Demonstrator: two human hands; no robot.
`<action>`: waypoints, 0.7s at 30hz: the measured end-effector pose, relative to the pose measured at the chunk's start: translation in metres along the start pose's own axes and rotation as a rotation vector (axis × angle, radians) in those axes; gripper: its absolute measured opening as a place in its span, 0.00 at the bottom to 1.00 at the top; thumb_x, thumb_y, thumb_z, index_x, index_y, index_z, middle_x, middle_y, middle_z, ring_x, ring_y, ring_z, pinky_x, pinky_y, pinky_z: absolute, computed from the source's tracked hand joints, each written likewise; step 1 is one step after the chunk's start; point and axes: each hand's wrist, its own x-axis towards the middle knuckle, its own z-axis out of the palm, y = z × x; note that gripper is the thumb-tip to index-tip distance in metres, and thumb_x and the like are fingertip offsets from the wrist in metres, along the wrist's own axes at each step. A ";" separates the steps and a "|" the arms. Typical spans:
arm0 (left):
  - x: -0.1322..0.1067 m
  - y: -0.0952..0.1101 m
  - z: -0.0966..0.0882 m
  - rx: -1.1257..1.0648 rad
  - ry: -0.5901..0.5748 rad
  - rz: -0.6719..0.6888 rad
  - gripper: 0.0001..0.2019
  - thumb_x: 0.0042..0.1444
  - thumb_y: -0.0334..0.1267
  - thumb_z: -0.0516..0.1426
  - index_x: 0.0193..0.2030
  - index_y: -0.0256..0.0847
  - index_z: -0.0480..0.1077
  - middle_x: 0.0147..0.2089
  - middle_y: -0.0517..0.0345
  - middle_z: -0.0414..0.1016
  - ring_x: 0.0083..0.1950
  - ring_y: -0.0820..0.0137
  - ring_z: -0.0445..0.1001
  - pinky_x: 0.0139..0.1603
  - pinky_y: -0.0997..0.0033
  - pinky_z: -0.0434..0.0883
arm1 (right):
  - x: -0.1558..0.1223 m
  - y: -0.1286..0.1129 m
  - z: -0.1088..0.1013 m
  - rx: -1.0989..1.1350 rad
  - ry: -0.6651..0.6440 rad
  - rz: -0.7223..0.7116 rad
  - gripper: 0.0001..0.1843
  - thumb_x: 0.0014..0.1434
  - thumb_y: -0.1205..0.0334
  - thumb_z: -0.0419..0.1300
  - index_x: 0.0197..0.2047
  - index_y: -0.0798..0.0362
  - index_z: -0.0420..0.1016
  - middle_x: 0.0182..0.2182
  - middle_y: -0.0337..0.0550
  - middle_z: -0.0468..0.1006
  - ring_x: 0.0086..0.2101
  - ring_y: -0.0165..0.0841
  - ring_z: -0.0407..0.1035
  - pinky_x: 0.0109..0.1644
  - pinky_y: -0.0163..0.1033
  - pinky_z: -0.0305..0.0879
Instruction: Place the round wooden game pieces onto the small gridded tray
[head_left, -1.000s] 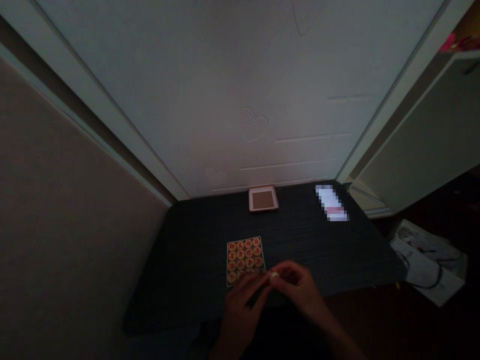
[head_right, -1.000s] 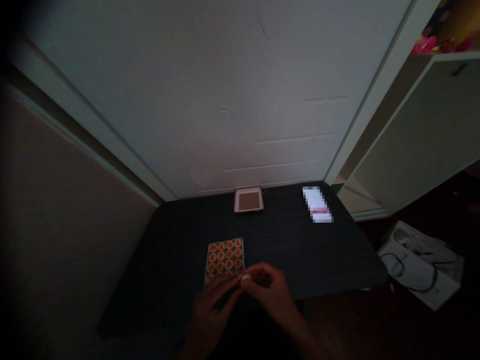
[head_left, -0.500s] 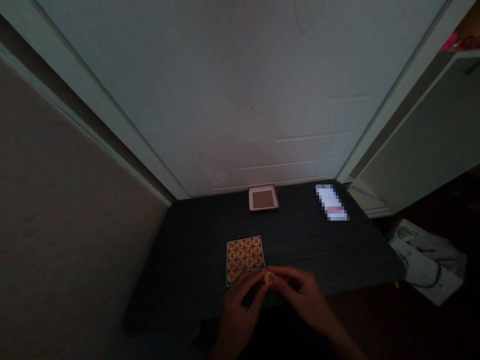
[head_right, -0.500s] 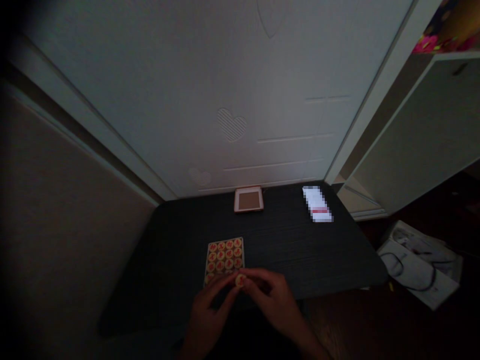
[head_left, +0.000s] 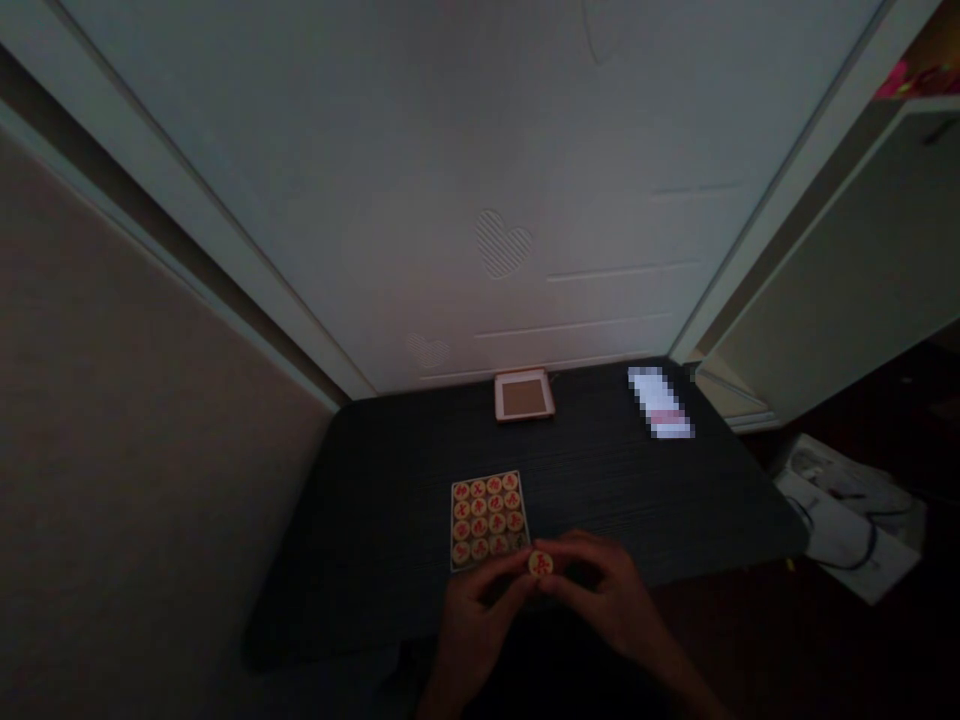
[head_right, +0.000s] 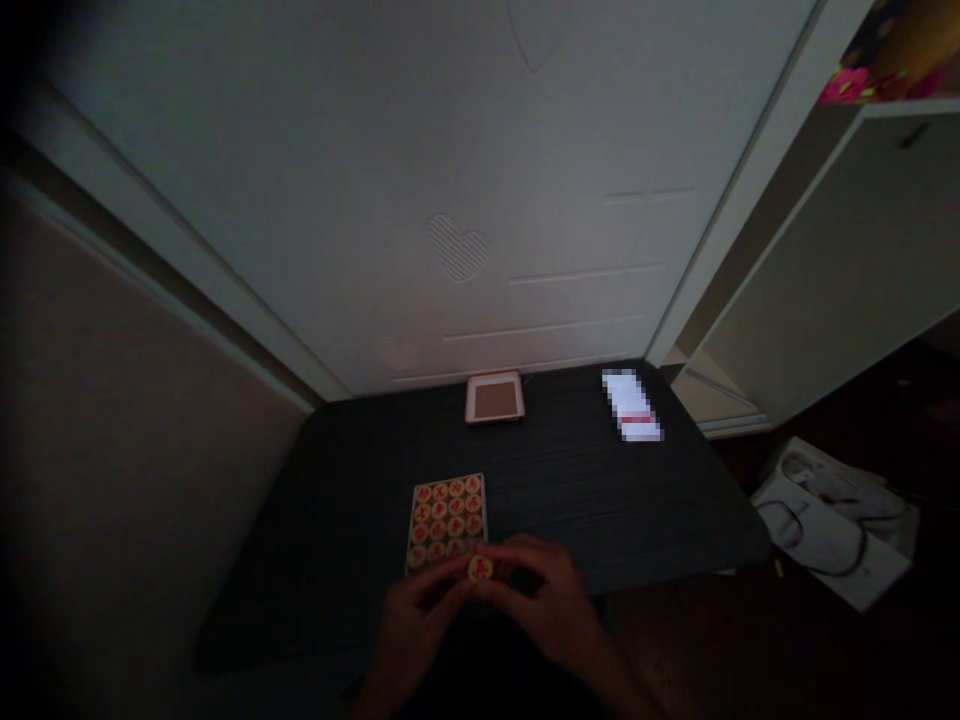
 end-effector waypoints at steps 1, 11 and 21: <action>0.000 0.000 0.000 -0.006 -0.004 0.006 0.11 0.54 0.45 0.66 0.42 0.46 0.85 0.40 0.52 0.88 0.40 0.59 0.85 0.45 0.63 0.81 | 0.000 0.001 0.001 0.003 0.012 0.005 0.16 0.59 0.51 0.70 0.50 0.43 0.84 0.35 0.42 0.84 0.36 0.36 0.77 0.44 0.40 0.73; -0.001 -0.002 -0.001 0.034 0.007 0.098 0.08 0.56 0.43 0.66 0.42 0.48 0.85 0.41 0.54 0.87 0.41 0.60 0.85 0.46 0.63 0.81 | 0.001 0.006 0.001 -0.019 0.035 -0.058 0.15 0.58 0.53 0.71 0.49 0.44 0.84 0.35 0.41 0.85 0.37 0.36 0.78 0.44 0.39 0.73; -0.002 -0.004 -0.001 0.147 -0.027 0.238 0.09 0.63 0.42 0.61 0.46 0.51 0.83 0.43 0.55 0.84 0.46 0.63 0.82 0.49 0.64 0.79 | -0.003 0.006 0.003 -0.089 0.053 -0.074 0.17 0.59 0.58 0.70 0.53 0.42 0.82 0.44 0.42 0.86 0.41 0.39 0.81 0.50 0.42 0.76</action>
